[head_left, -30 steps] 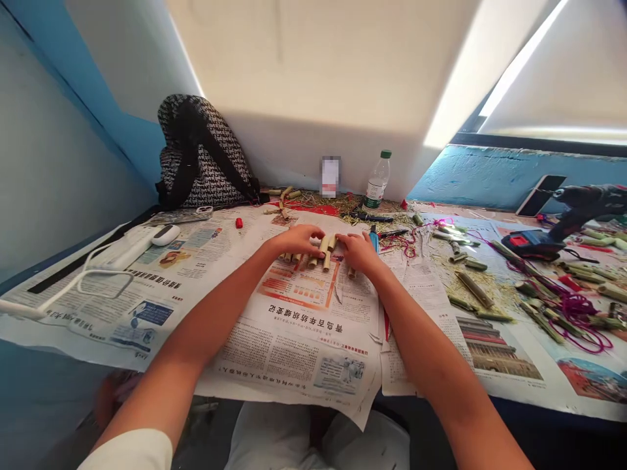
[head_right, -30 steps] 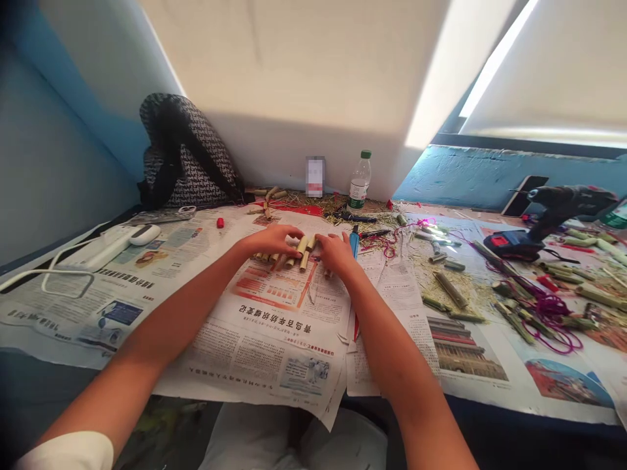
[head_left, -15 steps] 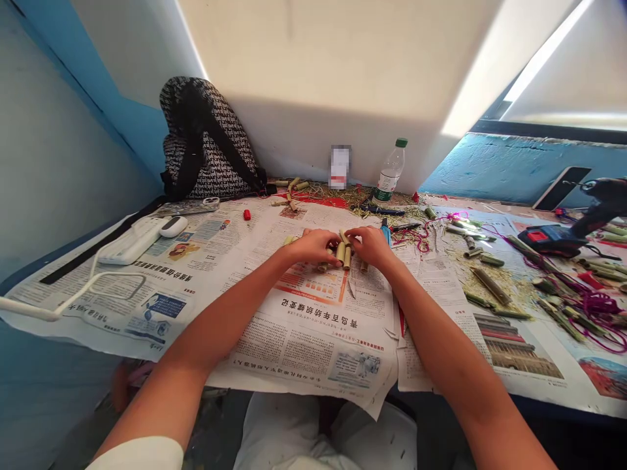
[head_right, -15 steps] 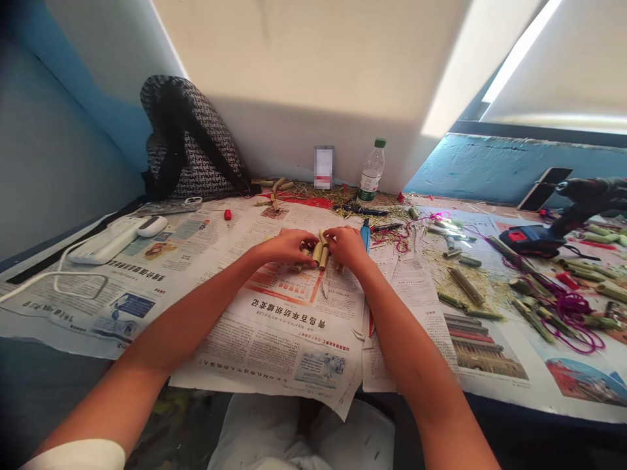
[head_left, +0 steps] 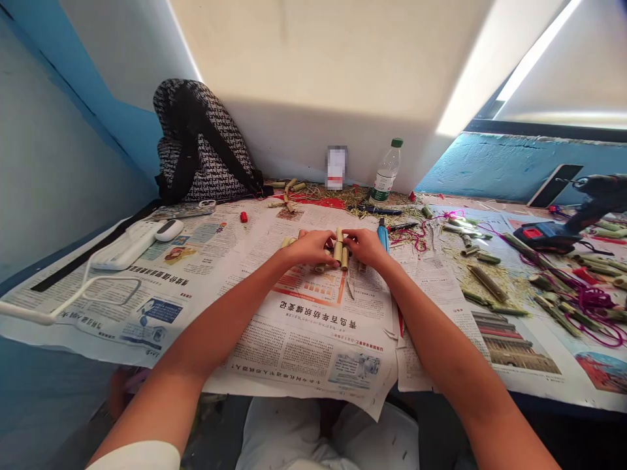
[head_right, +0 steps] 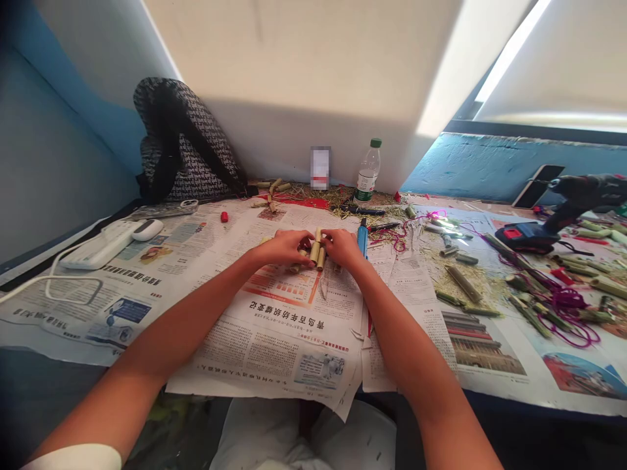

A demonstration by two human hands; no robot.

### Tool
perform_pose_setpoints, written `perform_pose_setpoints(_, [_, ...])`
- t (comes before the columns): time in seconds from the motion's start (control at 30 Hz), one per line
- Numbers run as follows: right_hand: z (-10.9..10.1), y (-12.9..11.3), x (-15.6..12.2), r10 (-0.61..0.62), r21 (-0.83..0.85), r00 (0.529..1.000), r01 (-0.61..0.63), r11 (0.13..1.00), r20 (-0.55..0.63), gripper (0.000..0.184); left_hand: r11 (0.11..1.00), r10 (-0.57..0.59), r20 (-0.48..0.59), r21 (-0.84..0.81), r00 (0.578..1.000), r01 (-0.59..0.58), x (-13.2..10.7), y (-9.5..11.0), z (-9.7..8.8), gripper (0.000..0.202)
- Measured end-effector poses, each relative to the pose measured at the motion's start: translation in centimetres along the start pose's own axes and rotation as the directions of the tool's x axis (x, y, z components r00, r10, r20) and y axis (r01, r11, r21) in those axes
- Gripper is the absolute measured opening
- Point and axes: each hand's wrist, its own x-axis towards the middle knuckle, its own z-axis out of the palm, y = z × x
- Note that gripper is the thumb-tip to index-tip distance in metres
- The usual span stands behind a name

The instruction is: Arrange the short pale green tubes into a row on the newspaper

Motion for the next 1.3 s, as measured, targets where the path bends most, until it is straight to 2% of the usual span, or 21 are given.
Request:
perform_pose_setpoints(0.23, [0.1,-0.4,-0.2,0.002,-0.043,1.0,-0.001,0.999,0.005,0.044,1.0,-0.001,-0.018,-0.02,1.0,0.0,0.2,-0.4,0.1,0.057])
perform_pose_setpoints(0.33, [0.0,-0.6,-0.3,0.014,-0.073,1.0,-0.014,0.997,-0.003,0.044,1.0,0.003,-0.011,-0.029,1.0,-0.003,0.3,-0.6,0.1,0.06])
perform_pose_setpoints(0.53, [-1.1,-1.2,-1.1,0.078,-0.122,0.996,-0.083,0.989,-0.047,0.043,1.0,-0.008,-0.019,-0.019,1.0,0.007,0.1,-0.5,0.0,0.063])
perform_pose_setpoints(0.67, [-2.2,-1.8,-1.8,0.154,-0.112,0.986,-0.161,0.981,-0.068,0.041,0.999,0.049,-0.081,0.0,0.996,-0.049,0.1,-0.3,0.2,0.048])
perform_pose_setpoints(0.77, [-2.8,-2.2,-2.2,0.21,-0.09,0.975,-0.216,0.972,-0.072,0.035,0.991,0.123,-0.075,0.059,0.99,-0.118,0.3,-0.3,0.4,0.037])
perform_pose_setpoints(0.9, [-3.1,-2.4,-2.5,0.244,-0.037,0.969,-0.242,0.97,0.05,0.026,0.987,0.103,-0.048,0.132,0.994,-0.096,0.3,-0.3,0.5,0.036])
perform_pose_setpoints(1.03, [-3.1,-2.6,-2.7,0.233,0.002,0.959,-0.237,0.972,0.163,0.039,0.992,0.067,-0.084,0.112,0.994,-0.057,-0.1,-0.2,0.1,0.041])
perform_pose_setpoints(1.17, [-2.8,-3.0,-2.8,0.218,-0.023,0.958,-0.217,0.976,0.185,0.045,0.993,0.072,-0.062,0.102,0.996,-0.065,-0.2,-0.3,-0.3,0.042])
perform_pose_setpoints(1.3, [-2.2,-3.6,-2.8,0.207,-0.051,0.968,-0.202,0.978,0.143,0.038,0.995,0.048,-0.046,0.093,0.998,-0.044,-0.2,-0.4,-0.3,0.046])
